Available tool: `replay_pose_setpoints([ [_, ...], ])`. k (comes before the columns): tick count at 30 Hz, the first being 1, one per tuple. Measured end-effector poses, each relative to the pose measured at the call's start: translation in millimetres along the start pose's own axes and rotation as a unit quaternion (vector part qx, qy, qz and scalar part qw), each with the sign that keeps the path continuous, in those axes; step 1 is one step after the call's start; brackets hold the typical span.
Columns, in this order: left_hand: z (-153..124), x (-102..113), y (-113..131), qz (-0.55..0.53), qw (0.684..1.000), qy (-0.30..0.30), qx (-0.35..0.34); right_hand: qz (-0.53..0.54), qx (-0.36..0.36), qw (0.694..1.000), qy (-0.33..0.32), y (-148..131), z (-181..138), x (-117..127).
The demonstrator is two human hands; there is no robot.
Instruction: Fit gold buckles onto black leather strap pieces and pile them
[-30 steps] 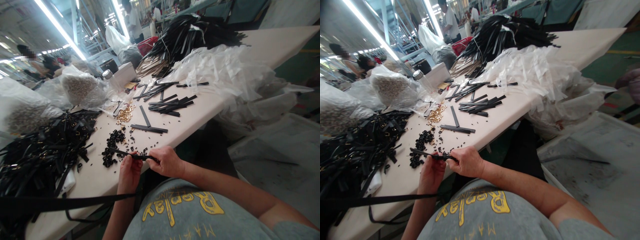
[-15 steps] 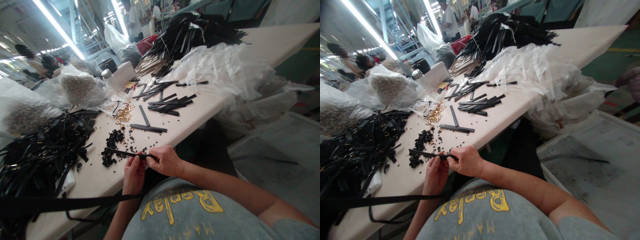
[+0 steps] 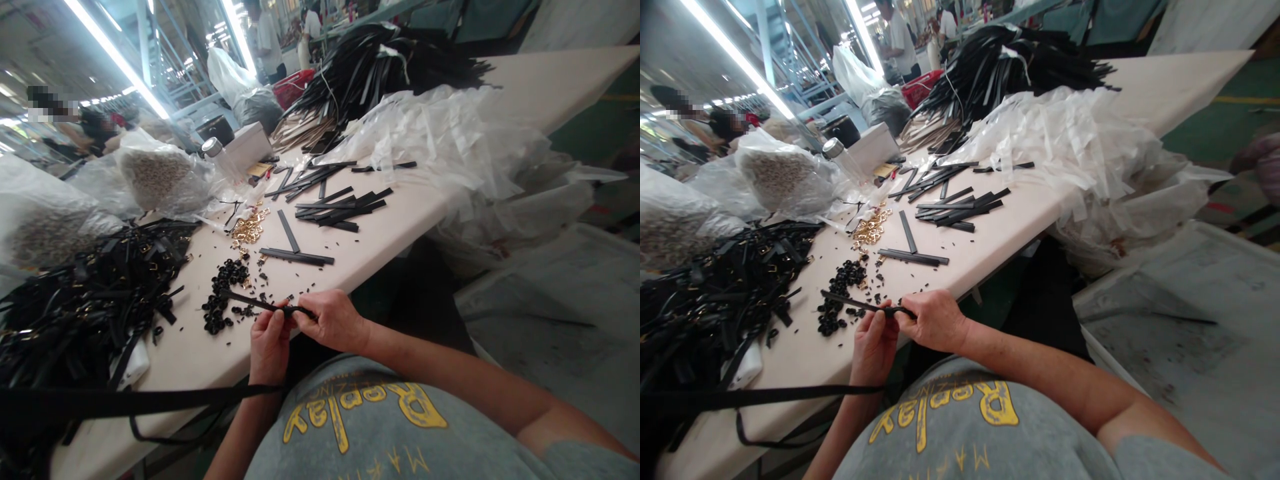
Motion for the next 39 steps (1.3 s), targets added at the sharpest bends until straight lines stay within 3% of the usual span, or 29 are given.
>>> replay_pose_setpoints([
  [7, 1.6, 7.8, 1.2, 0.05, 0.999, -0.019, -0.003, 0.067, -0.026, 0.997, -0.009, 0.5, 0.4, -0.6],
  [14, 1.9, 18.5, 19.6, 0.125, 0.982, -0.138, 0.04, 0.24, -0.064, 0.962, -0.115, 1.9, 1.1, 1.1],
  [18, -1.5, 14.4, 19.9, 0.097, 0.984, -0.132, 0.064, 0.325, -0.097, 0.926, -0.167, 2.2, 1.5, 0.5],
  [24, -2.9, 9.5, 12.1, 0.042, 0.99, -0.115, 0.067, 0.363, -0.105, 0.91, -0.171, 3.4, 1.2, -3.0],
  [29, -4.5, 9.3, 8.5, 0.002, 0.993, -0.103, 0.064, 0.458, -0.15, 0.85, -0.214, 3.2, 2.2, -9.5],
  [31, -4.4, 9.3, 8.8, 0.008, 0.993, -0.104, 0.058, 0.467, -0.158, 0.839, -0.23, 2.5, 2.8, -9.5],
  [33, -3.3, 9.0, 10.2, 0.032, 0.993, -0.103, 0.051, 0.436, -0.147, 0.861, -0.218, 2.6, 3.2, -6.8],
  [37, -0.6, 6.4, 13.1, 0.066, 0.993, -0.086, 0.043, 0.288, -0.076, 0.945, -0.132, 2.8, 2.6, 2.7],
  [39, -0.8, 4.0, 12.5, 0.048, 0.995, -0.081, 0.041, 0.239, -0.039, 0.965, -0.103, 1.5, 1.3, 5.1],
])
Point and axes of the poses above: each hand's wrist, its own z-axis towards the middle knuckle, its own x-axis out of the back of the hand, y = z × x, the point moved 2 cm from there along z, towards the middle knuckle, and after that the axes turned 12 degrees about -y, right-handed, at the moved point
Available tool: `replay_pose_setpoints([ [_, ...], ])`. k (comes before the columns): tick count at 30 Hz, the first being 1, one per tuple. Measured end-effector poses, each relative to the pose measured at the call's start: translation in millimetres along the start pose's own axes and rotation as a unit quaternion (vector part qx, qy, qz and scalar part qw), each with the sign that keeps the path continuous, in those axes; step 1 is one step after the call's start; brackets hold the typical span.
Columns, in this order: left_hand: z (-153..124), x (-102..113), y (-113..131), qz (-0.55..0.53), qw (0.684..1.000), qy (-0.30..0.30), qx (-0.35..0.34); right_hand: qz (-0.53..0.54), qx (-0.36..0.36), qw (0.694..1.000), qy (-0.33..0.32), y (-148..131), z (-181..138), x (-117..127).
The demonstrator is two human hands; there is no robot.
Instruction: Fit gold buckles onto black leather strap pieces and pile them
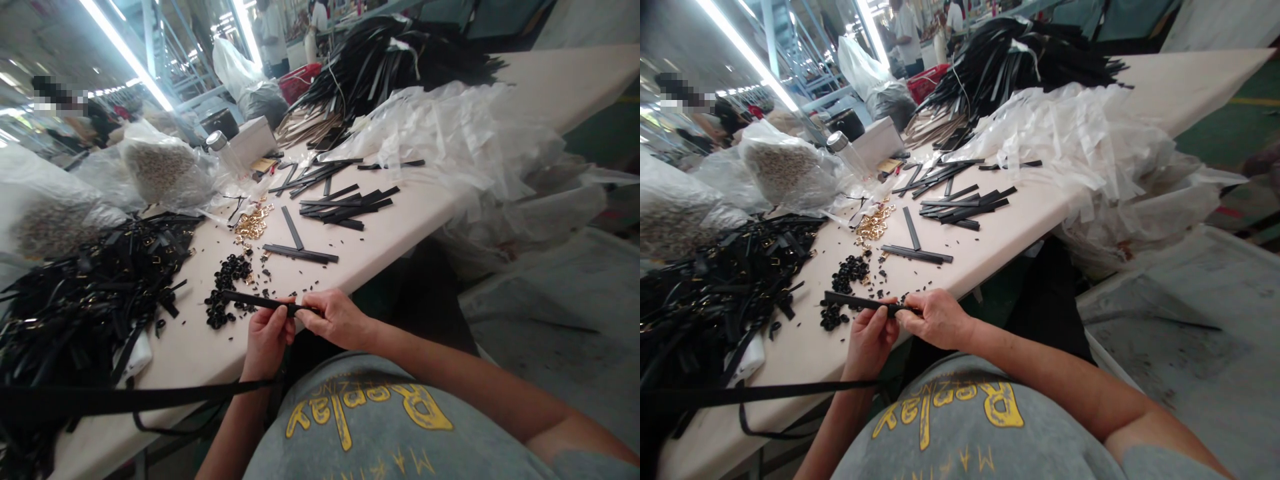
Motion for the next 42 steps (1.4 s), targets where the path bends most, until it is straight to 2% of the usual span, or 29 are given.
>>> replay_pose_setpoints([
  [4, -1.9, -5.7, -6.1, -0.046, 0.999, -0.003, 0.0, -0.037, 0.024, 0.999, 0.03, -2.1, -2.9, -2.9],
  [10, 1.0, -9.3, -8.1, -0.046, 0.998, -0.049, 0.008, -0.026, 0.041, 0.998, 0.035, 4.2, 0.0, -6.1],
  [16, 5.4, -7.3, 2.0, 0.008, 0.999, -0.033, 0.013, 0.091, 0.011, 0.995, -0.027, 12.6, 3.7, -9.0],
  [23, 7.0, 2.2, -3.7, -0.001, 0.999, -0.002, 0.035, 0.211, -0.035, 0.973, -0.081, 13.6, 3.6, -15.0],
  [33, 2.2, -1.0, 0.7, -0.01, 0.999, 0.014, 0.035, 0.284, -0.059, 0.954, -0.081, 17.3, 2.5, -19.7],
  [42, 2.3, -0.8, 1.7, -0.03, 0.998, 0.0, 0.047, 0.338, -0.07, 0.937, -0.062, 19.9, 2.2, -16.2],
])
Point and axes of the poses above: each hand's wrist, its own z-axis towards the middle knuckle, its own x-axis out of the back of the hand, y = z × x, the point moved 2 cm from there along z, towards the middle knuckle, and after that the axes turned 12 degrees about -y, right-handed, at the moved point
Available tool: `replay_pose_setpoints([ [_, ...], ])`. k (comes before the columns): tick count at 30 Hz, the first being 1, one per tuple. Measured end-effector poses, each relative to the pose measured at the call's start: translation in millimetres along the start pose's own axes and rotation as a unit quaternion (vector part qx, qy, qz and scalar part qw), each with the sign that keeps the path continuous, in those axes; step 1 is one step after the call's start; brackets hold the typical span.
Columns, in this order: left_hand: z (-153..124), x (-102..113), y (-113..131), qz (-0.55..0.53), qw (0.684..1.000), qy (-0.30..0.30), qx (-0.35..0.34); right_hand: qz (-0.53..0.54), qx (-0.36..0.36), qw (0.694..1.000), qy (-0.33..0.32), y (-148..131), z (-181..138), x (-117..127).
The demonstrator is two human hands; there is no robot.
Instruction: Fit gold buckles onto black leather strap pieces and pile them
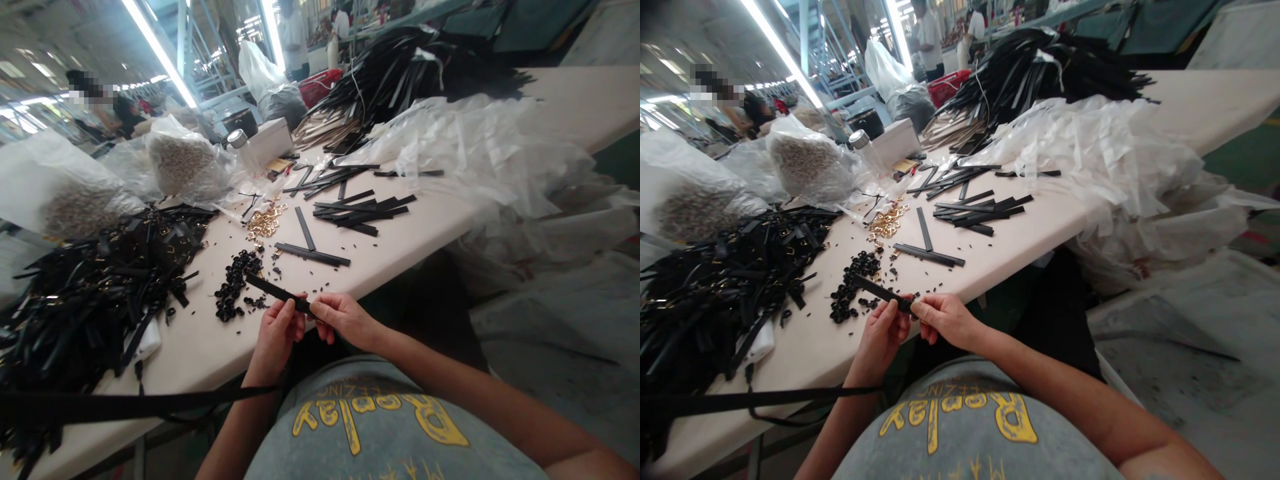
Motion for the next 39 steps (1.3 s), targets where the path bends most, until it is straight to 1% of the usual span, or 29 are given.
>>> replay_pose_setpoints([
  [6, -2.0, 1.4, -4.8, -0.023, 0.999, -0.023, 0.019, -0.026, -0.022, 0.999, 0.006, -7.3, -1.3, -0.2],
  [14, -0.5, -3.6, -6.4, -0.047, 0.999, -0.017, 0.011, -0.058, -0.009, 0.998, 0.005, -10.0, -2.8, 0.7],
  [21, -3.6, -4.3, -9.7, -0.032, 0.999, -0.011, 0.008, -0.117, -0.005, 0.992, 0.041, -14.1, -6.1, -2.4],
  [25, -3.8, -5.9, -13.2, -0.043, 0.999, -0.025, -0.007, -0.173, 0.021, 0.983, 0.064, -14.8, -6.4, -4.2],
  [28, -4.6, -8.2, -14.8, -0.054, 0.998, -0.04, -0.019, -0.201, 0.055, 0.976, 0.064, -16.1, -6.3, -5.7],
  [31, -7.0, -10.5, -14.9, -0.056, 0.997, -0.045, -0.023, -0.229, 0.074, 0.968, 0.067, -17.7, -5.8, -7.1],
  [35, -8.5, -8.9, -10.9, -0.031, 0.999, -0.029, -0.025, -0.222, 0.068, 0.971, 0.062, -17.5, -1.6, -8.2],
  [39, -5.4, 0.5, -0.7, 0.044, 0.999, -0.003, -0.031, -0.183, 0.029, 0.982, 0.046, -12.4, 3.9, -7.4],
])
Point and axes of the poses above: each hand's wrist, its own z-axis towards the middle knuckle, its own x-axis out of the back of the hand, y = z × x, the point moved 2 cm from there along z, towards the middle knuckle, and after that the axes turned 12 degrees about -y, right-handed, at the moved point
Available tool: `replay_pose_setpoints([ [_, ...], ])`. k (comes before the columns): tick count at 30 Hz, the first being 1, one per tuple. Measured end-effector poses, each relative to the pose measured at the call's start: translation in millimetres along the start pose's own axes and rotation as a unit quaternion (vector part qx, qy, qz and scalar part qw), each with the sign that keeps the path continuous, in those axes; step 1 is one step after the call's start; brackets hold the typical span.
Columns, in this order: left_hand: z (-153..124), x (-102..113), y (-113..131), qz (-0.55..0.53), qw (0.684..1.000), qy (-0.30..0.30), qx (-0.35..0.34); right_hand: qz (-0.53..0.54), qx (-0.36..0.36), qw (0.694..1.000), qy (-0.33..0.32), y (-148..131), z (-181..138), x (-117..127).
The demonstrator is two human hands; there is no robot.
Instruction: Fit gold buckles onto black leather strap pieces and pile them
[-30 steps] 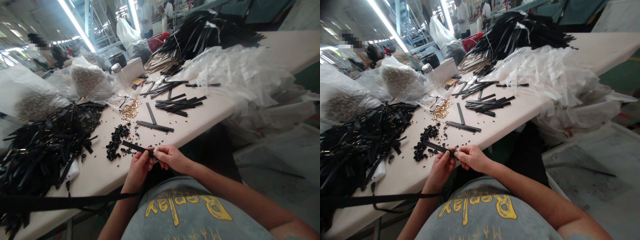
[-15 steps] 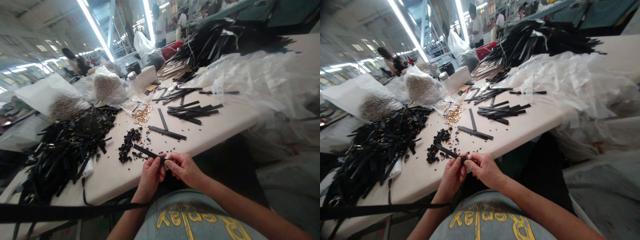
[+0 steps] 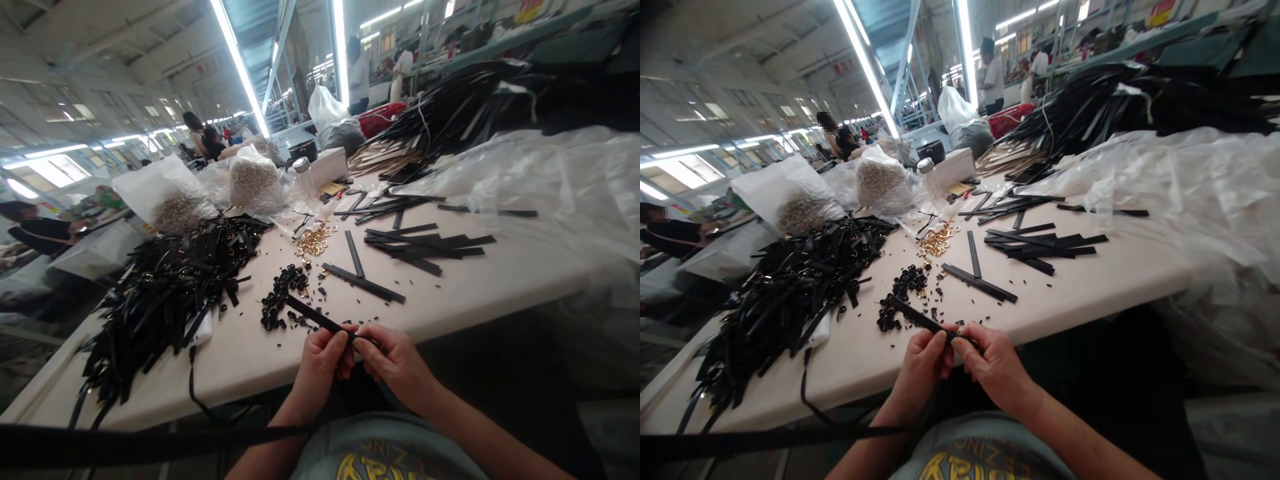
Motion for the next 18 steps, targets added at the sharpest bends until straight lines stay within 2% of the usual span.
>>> replay_pose_setpoints([
  [3, 2.9, 9.3, 4.1, 0.054, 0.998, 0.024, -0.011, 0.031, -0.033, 0.999, -0.028, 6.6, 1.9, -1.3],
  [5, 3.7, 13.7, 2.2, 0.054, 0.998, 0.034, -0.011, 0.043, -0.039, 0.997, -0.045, 10.5, 2.6, -1.6],
  [13, 6.2, 25.7, -5.7, -0.112, 0.991, 0.078, -0.002, 0.028, -0.043, 0.997, -0.057, 18.5, 6.6, 1.5],
  [18, 11.9, 54.4, 8.6, -0.178, 0.973, 0.142, -0.041, 0.037, -0.058, 0.997, -0.047, 22.1, 5.6, 4.7],
])
Point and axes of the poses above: each hand's wrist, its own z-axis towards the middle knuckle, its own x-axis out of the back of the hand, y = z × x, the point moved 2 cm from there along z, towards the middle knuckle, and after that the axes turned 12 degrees about -y, right-handed, at the moved point
